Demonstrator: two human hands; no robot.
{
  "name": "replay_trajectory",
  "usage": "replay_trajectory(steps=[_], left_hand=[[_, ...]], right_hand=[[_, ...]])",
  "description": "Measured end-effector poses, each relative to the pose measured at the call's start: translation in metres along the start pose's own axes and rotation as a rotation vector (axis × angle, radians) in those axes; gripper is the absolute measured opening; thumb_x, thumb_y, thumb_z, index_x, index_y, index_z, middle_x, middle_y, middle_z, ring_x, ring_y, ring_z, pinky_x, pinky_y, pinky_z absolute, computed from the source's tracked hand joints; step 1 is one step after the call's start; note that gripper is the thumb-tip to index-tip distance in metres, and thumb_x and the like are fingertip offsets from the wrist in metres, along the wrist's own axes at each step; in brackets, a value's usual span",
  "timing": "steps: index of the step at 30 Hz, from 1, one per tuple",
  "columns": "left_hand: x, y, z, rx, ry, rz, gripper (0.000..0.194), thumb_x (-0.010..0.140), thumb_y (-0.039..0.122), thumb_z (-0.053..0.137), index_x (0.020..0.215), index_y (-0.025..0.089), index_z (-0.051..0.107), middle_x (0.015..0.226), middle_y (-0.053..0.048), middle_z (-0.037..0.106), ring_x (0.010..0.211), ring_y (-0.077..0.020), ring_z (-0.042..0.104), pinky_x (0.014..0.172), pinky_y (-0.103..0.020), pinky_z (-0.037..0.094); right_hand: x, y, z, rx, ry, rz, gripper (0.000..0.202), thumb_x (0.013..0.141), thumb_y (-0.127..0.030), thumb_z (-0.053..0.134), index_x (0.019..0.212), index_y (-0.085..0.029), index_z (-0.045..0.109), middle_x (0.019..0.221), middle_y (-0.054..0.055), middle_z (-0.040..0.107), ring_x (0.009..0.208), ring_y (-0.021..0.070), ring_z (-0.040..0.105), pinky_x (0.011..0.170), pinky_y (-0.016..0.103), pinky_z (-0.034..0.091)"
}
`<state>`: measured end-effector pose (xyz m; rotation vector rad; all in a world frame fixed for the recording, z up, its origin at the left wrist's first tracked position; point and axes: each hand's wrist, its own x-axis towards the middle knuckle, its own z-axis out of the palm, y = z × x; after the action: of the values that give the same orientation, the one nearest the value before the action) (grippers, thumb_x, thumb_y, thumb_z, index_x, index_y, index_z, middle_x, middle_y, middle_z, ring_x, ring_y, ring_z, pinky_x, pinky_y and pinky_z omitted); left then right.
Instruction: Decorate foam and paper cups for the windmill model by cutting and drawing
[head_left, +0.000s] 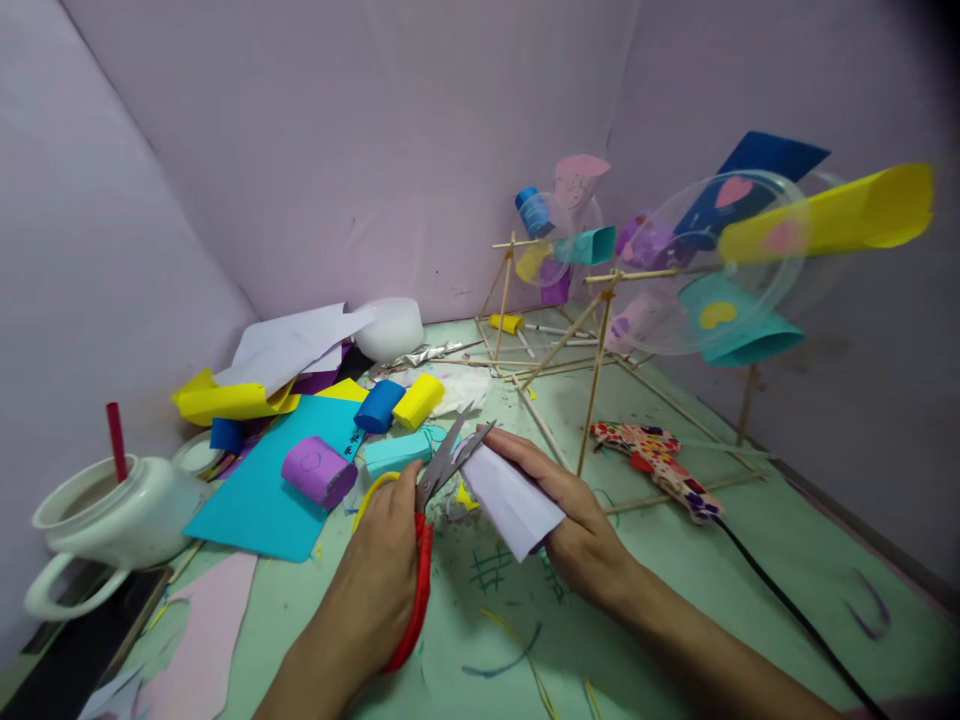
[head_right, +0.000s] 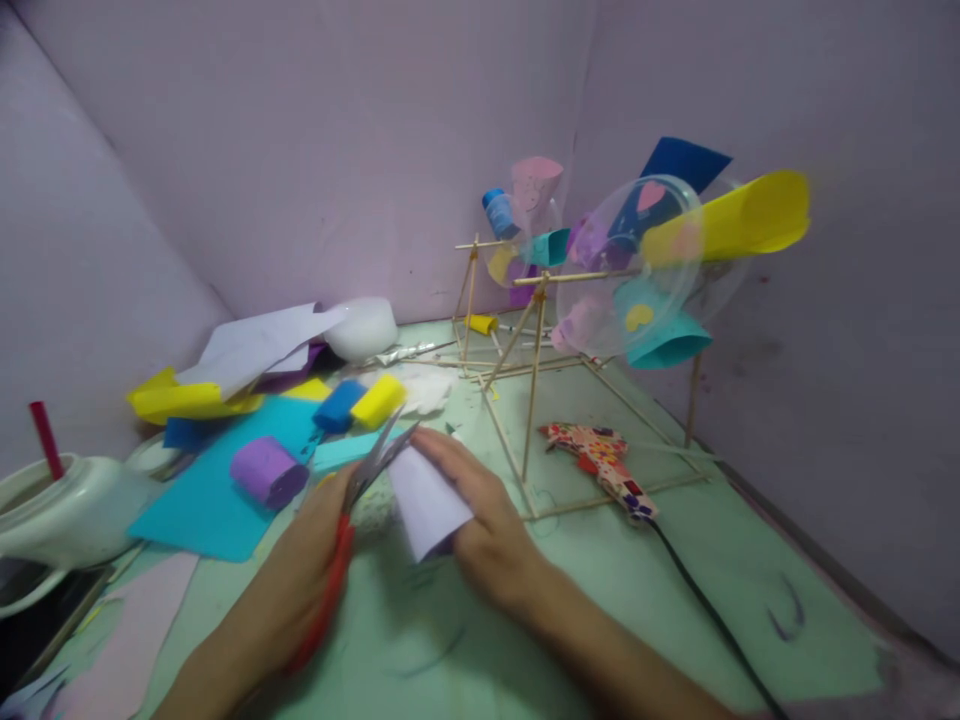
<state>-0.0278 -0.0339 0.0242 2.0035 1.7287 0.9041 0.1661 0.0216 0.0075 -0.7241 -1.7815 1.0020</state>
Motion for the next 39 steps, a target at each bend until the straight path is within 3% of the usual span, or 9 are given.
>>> replay_trajectory(steps=[4,12,21,25,29,33,37,39], left_hand=[[0.001,0.001,0.0,-0.04,0.005,-0.038,0.053,0.079,0.017,0.045,0.132,0.019,0.048,0.118,-0.015,0.061,0.11,-0.0319,0.055,0.095,-0.05,0.043],[0.001,0.0,0.001,0.071,-0.08,-0.093,0.059,0.077,0.008,0.033,0.136,0.011,0.04,0.124,-0.018,0.055,0.116,-0.0305,0.05,0.098,-0.05,0.04],[0.002,0.006,-0.001,0.141,-0.103,-0.112,0.056,0.08,0.011,0.031,0.135,0.007,0.04,0.114,-0.021,0.058,0.108,-0.0325,0.055,0.091,-0.05,0.043],[0.002,0.008,-0.005,0.099,-0.121,-0.111,0.054,0.08,0.014,0.035,0.134,0.012,0.042,0.112,-0.018,0.06,0.102,-0.0321,0.058,0.087,-0.047,0.045],[0.002,0.006,-0.009,-0.032,-0.104,-0.043,0.039,0.078,0.014,0.044,0.114,0.021,0.058,0.097,-0.008,0.069,0.084,-0.0252,0.064,0.075,-0.035,0.049],[0.005,0.006,-0.009,-0.243,0.08,-0.231,0.019,0.078,0.029,0.056,0.094,0.021,0.062,0.068,-0.003,0.069,0.047,-0.016,0.056,0.048,-0.026,0.044],[0.007,0.011,-0.006,-0.596,0.192,-0.456,0.031,0.073,0.04,0.065,0.094,0.019,0.058,0.062,0.0,0.064,0.039,-0.0105,0.047,0.038,-0.021,0.034],[0.008,0.013,-0.003,-0.759,0.152,-0.492,0.038,0.072,0.043,0.066,0.098,0.018,0.054,0.056,0.003,0.061,0.041,-0.0104,0.047,0.038,-0.02,0.035]], right_hand=[[0.001,-0.003,0.0,-0.04,-0.02,-0.053,0.055,0.081,-0.009,0.042,0.132,-0.029,0.051,0.14,0.002,0.049,0.129,0.0231,0.044,0.11,0.045,0.03],[0.001,-0.003,0.0,-0.072,-0.047,-0.125,0.061,0.079,-0.006,0.041,0.134,-0.031,0.047,0.14,0.0,0.049,0.128,0.0216,0.045,0.109,0.041,0.034],[0.002,-0.003,0.0,-0.079,-0.057,-0.11,0.055,0.082,-0.01,0.041,0.134,-0.028,0.048,0.14,0.002,0.049,0.128,0.0218,0.045,0.11,0.04,0.032],[0.002,-0.004,-0.001,-0.067,-0.059,-0.101,0.051,0.085,-0.014,0.042,0.133,-0.028,0.049,0.14,0.003,0.049,0.129,0.0233,0.045,0.109,0.043,0.032],[0.002,-0.003,-0.002,-0.07,-0.053,-0.081,0.051,0.085,-0.013,0.042,0.133,-0.029,0.049,0.14,0.003,0.049,0.13,0.0232,0.043,0.11,0.044,0.031],[0.001,-0.004,-0.002,-0.078,-0.045,-0.06,0.053,0.083,-0.011,0.043,0.131,-0.03,0.051,0.139,0.002,0.05,0.129,0.0237,0.044,0.109,0.046,0.033],[0.001,-0.007,-0.001,-0.088,-0.067,-0.056,0.054,0.08,-0.007,0.043,0.129,-0.028,0.053,0.136,0.005,0.052,0.128,0.0228,0.045,0.107,0.046,0.035],[0.001,-0.008,0.0,-0.114,-0.087,-0.06,0.054,0.077,-0.005,0.044,0.126,-0.026,0.054,0.135,0.007,0.053,0.127,0.0231,0.046,0.106,0.047,0.036]])
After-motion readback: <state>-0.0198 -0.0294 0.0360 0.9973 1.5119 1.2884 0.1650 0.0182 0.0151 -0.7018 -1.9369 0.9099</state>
